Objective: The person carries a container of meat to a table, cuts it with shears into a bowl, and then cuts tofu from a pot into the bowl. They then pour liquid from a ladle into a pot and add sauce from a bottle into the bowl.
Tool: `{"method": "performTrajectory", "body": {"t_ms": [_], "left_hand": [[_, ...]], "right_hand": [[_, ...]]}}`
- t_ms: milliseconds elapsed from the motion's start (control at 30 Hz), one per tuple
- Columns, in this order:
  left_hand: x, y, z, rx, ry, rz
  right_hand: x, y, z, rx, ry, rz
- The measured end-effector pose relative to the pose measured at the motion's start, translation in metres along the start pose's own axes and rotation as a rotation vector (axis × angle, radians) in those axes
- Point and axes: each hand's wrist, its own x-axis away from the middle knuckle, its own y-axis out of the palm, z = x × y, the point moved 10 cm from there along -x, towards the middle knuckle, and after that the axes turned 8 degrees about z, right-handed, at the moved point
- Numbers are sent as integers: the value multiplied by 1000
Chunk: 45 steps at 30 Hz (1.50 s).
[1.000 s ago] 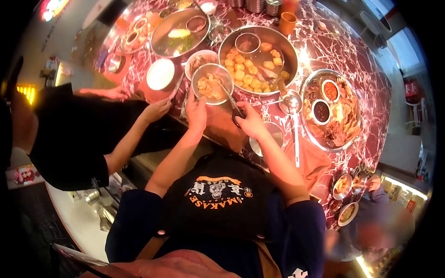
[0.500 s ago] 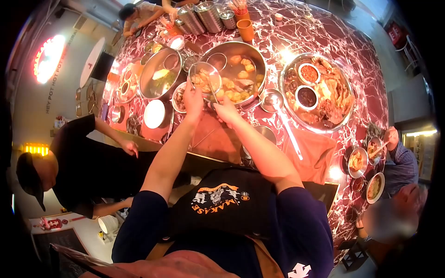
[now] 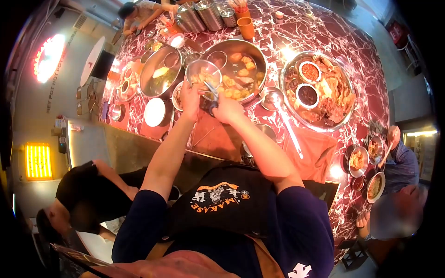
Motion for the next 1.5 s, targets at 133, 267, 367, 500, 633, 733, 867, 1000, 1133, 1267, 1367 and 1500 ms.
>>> {"method": "performTrajectory", "body": {"t_ms": [133,267,367,500,633,733,867,1000,1133,1267,1367,1500], "left_hand": [[16,-23,-61,326,-450,119],[22,-17,-48,359,-336,3],[18,-14,-35,161,-228,8],[15,-10,-16,-2,-106,16],[12,-2,2,-182,-21,-31],[7,-2,7,-346,46,-50],[2,2,12,-460,116,-58],[-1,7,22,-407,155,-58],[-5,8,19,-427,130,-91],[-5,8,23,-433,123,-90],[-5,8,25,-439,145,-105],[-9,7,18,-425,177,-113]], "right_hand": [[29,-64,2,178,-29,-50],[20,-69,7,4,-19,86],[7,-36,28,-178,47,65],[4,23,47,-451,96,52],[2,56,43,-620,130,73],[3,64,40,-730,164,66],[1,70,39,-777,182,110],[-3,70,38,-847,162,176],[0,61,31,-810,178,168],[-2,62,31,-815,191,162],[-4,66,32,-820,187,167],[-3,67,30,-848,194,141]]}}
